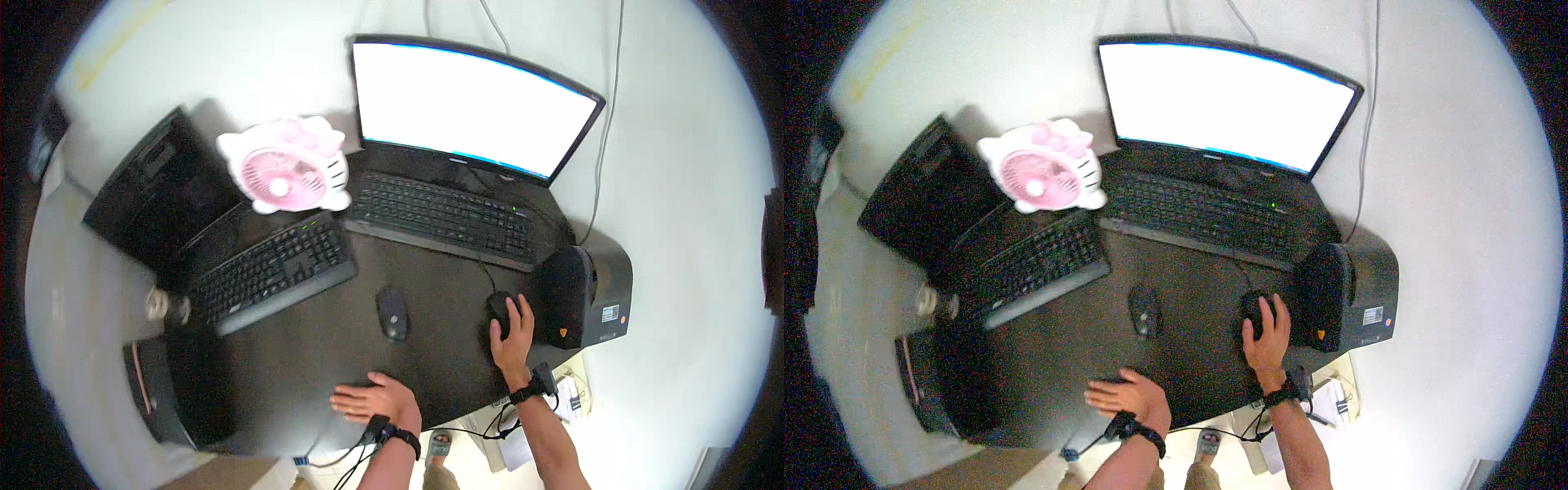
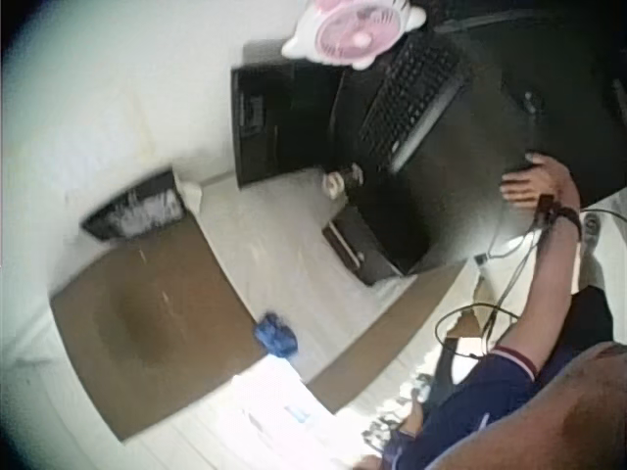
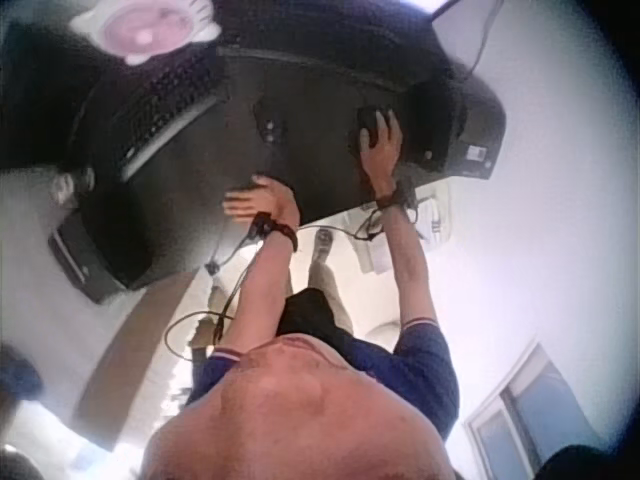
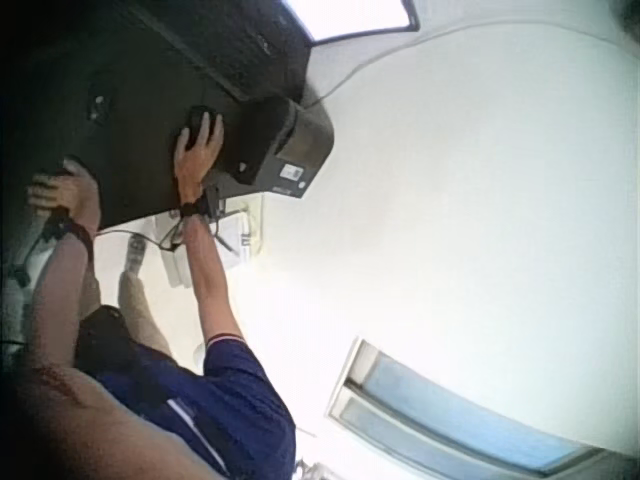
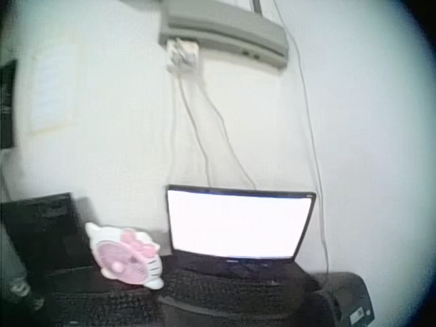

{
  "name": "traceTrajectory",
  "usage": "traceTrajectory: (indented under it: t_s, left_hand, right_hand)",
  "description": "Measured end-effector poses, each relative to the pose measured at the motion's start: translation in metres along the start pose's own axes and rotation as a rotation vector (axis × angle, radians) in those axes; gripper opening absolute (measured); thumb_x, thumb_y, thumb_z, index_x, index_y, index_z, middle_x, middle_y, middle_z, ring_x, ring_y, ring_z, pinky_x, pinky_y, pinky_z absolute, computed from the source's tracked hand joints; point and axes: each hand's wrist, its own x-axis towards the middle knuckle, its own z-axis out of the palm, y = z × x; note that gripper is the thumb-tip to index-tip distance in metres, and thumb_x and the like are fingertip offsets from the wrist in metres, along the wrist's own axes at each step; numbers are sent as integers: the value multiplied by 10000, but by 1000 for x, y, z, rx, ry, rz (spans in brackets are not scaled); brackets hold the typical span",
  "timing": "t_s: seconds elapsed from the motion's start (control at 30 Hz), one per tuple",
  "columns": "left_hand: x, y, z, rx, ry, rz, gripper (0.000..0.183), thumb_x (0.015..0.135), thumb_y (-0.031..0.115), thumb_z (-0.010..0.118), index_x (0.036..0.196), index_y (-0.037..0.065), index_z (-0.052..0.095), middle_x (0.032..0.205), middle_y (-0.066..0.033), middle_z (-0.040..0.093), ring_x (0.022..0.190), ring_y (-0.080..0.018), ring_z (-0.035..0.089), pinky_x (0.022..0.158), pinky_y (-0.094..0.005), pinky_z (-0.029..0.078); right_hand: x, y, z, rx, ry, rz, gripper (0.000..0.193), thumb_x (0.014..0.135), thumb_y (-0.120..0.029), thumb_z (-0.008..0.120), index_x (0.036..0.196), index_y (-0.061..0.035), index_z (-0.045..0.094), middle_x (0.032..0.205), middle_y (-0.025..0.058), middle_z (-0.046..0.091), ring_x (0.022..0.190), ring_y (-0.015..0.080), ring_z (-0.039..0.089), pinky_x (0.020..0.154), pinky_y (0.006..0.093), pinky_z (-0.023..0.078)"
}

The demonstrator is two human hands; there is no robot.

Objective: Operating a computer to configure fabrication software and navigating through different workstations to manage tasks.

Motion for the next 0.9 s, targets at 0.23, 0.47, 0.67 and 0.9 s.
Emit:
traceTrajectory:
  t_s: [0.23,0.47,0.67,0.9]
  left_hand:
    - [30,-69,-23,-298,88,477,682,984,444,642,1498,22,492,1660,-266,346,1538,-449,301,1238,-553,275]
    - [12,-427,-34,-557,-623,1086,471,1078,460,522,1273,71,704,1272,-156,719,1042,-401,711,918,-488,568]
    - [-79,-755,-51,-763,-390,170,459,964,352,722,1291,30,715,1226,-213,744,1129,-329,708,986,-432,571]
    - [-243,-954,-8,-1088,-168,-247,389,965,381,626,933,17,760,644,-79,657,617,-226,653,588,-377,547]
  right_hand:
    - [-129,-148,-110,531,137,46,499,1057,-252,580,1431,75,531,1509,282,518,1364,432,523,1168,533,390]
    - [-339,-146,-266,622,-645,-2,280,1062,-236,611,1201,-19,721,1170,200,734,1099,402,685,963,457,536]
    - [-428,14,-215,401,-951,-256,349,1048,-313,600,1240,-40,703,1164,214,719,1072,425,680,975,491,531]
    - [-453,-78,-158,-38,-1435,-454,355,1034,-291,605,1246,-20,692,1174,219,714,1050,419,689,964,504,541]
